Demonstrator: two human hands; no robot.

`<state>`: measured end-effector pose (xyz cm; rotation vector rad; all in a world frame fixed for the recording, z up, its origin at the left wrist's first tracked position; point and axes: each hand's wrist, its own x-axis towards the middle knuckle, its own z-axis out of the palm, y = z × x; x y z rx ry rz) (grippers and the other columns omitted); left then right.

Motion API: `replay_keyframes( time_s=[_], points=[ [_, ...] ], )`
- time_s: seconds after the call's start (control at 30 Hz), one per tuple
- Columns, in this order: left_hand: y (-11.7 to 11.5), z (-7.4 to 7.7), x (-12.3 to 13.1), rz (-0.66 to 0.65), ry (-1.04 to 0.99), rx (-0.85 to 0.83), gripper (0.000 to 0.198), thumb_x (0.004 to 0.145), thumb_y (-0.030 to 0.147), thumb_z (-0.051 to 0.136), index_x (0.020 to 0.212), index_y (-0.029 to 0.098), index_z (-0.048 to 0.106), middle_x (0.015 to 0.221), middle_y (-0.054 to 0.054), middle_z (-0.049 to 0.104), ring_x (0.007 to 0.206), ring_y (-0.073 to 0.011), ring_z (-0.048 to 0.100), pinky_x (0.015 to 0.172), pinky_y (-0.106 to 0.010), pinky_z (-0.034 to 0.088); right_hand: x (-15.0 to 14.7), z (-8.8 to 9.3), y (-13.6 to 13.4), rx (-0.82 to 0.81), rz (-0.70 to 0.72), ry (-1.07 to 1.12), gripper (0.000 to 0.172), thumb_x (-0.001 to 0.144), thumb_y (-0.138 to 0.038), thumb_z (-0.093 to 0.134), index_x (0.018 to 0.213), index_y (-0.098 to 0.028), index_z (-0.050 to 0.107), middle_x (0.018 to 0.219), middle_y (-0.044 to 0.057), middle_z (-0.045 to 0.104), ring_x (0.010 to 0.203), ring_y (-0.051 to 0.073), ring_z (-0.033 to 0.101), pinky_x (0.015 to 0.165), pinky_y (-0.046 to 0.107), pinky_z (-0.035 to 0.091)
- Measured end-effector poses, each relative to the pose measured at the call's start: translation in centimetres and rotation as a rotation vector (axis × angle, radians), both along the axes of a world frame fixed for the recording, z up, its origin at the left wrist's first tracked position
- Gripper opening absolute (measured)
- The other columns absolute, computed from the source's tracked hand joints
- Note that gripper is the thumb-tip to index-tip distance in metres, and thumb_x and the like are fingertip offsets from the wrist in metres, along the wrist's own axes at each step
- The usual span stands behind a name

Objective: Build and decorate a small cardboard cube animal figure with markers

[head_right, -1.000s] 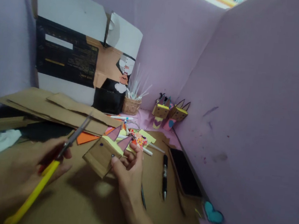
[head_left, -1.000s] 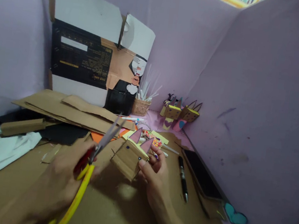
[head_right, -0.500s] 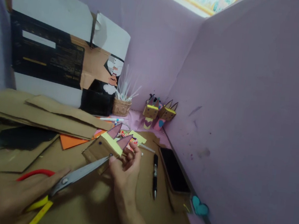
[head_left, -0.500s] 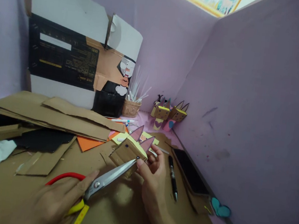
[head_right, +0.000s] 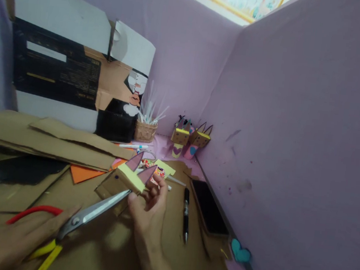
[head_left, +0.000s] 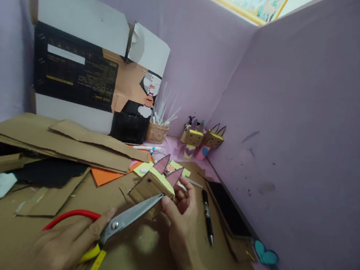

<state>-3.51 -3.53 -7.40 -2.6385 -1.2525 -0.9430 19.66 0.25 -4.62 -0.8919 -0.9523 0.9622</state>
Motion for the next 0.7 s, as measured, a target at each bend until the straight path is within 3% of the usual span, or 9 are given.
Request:
replay_keyframes(
  time_s=[0.2,0.4,0.53,0.7],
  points=[
    [0.1,0.2,0.1,0.026,0.059,0.042,0.069,0.067,0.008,0.042,0.132,0.029,0.041,0.084,-0.002,0.068,0.069,-0.0186,0.066,0.063,-0.023,0.050,-0.1,0.1,-0.1,-0.012,-0.058,-0.035,0.052,0.062,-0.031,0.069,0.107,-0.024,0.043,0.100,0.006,0.062,0.089,0.023,0.061,0.077,0.039,0.049],
    [0.1,0.2,-0.1,0.055,0.153,0.140,0.063,0.069,0.009,0.041,0.130,0.026,0.041,0.082,-0.005,0.068,0.067,-0.0198,0.065,0.060,-0.024,0.050,-0.3,0.5,-0.1,-0.024,-0.093,-0.038,0.048,0.059,-0.026,0.068,0.102,-0.024,0.045,0.093,0.003,0.061,0.083,0.020,0.061,0.067,0.031,0.049],
    [0.3,-0.4,-0.3,0.066,0.153,0.137,0.062,0.068,0.011,0.041,0.128,0.025,0.043,0.081,-0.005,0.067,0.067,-0.0201,0.065,0.059,-0.024,0.051,-0.3,0.7,-0.2,-0.072,-0.119,-0.039,0.049,0.056,-0.024,0.068,0.100,-0.024,0.046,0.087,0.002,0.058,0.079,0.019,0.059,0.058,0.027,0.047],
    [0.4,-1.1,-0.6,0.072,0.134,0.128,0.057,0.068,0.010,0.039,0.122,0.026,0.046,0.086,-0.004,0.068,0.070,-0.0181,0.067,0.064,-0.023,0.052,-0.4,0.9,-0.2,-0.093,-0.120,-0.019,0.050,0.055,-0.024,0.068,0.100,-0.024,0.047,0.085,0.000,0.058,0.079,0.018,0.059,0.061,0.027,0.047]
  ],
)
